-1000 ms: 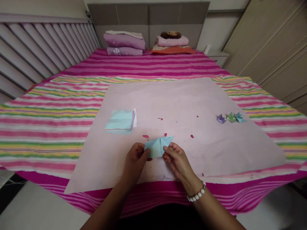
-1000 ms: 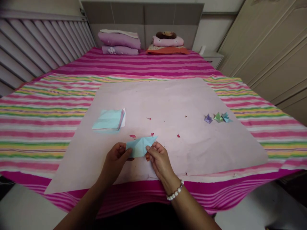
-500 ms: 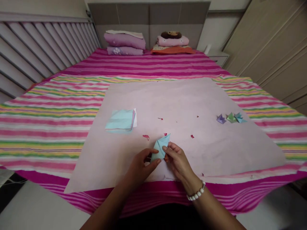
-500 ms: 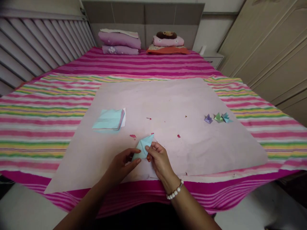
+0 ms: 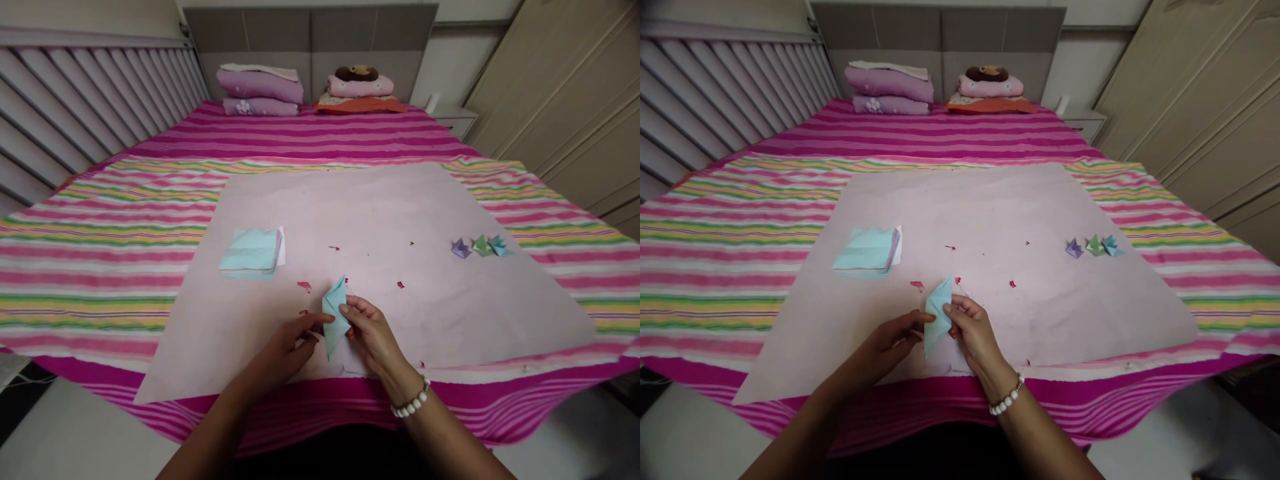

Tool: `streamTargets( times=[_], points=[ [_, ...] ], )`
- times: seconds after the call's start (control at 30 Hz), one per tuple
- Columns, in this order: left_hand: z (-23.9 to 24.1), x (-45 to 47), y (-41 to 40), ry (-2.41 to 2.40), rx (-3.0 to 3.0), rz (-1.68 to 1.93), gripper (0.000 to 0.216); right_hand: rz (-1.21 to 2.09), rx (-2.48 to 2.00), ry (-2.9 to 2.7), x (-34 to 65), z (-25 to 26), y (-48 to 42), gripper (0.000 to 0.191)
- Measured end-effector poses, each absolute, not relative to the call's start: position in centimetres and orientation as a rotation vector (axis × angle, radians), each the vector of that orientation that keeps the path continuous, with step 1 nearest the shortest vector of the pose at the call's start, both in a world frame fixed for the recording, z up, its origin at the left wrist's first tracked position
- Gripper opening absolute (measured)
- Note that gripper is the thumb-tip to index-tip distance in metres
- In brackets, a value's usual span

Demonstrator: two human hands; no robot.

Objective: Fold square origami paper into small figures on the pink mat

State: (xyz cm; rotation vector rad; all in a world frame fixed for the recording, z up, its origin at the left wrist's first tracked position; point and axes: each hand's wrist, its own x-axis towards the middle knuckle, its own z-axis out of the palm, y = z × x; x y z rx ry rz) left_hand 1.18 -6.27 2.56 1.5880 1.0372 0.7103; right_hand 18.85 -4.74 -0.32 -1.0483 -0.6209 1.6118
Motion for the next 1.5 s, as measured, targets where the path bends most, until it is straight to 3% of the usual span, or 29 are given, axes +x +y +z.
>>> streamTargets(
  times=[0.37, 0.57, 0.8, 0.97, 1.5],
  points=[
    [2.0, 2.1, -5.9, 1.134, 1.580, 0.867, 0.013, 1.634, -0.997, -0.636, 18.7, -0.3, -4.9, 0.024],
    [1.6, 2.6, -5.8, 1.198, 1.383, 0.999, 0.014, 1.644, -0.978, -0.701, 18.6, -0.3, -5.1, 0.019],
    [1.4, 3.0, -5.7, 1.217, 1.145, 1.089, 0.046, 1.643, -0.958, -0.744, 18.4, -0.6, -5.2, 0.017],
    [2.0, 2.9, -5.5, 1.186, 1.200, 0.973, 0.023, 1.615, -0.972, -0.803, 18.4, -0.8, -5.2, 0.016],
    [2.1, 3.5, -5.4, 1.204, 1.088, 1.008, 0.018, 1.382, -1.014, -0.942, 18.2, -0.5, -5.5, 0.020]
  ],
)
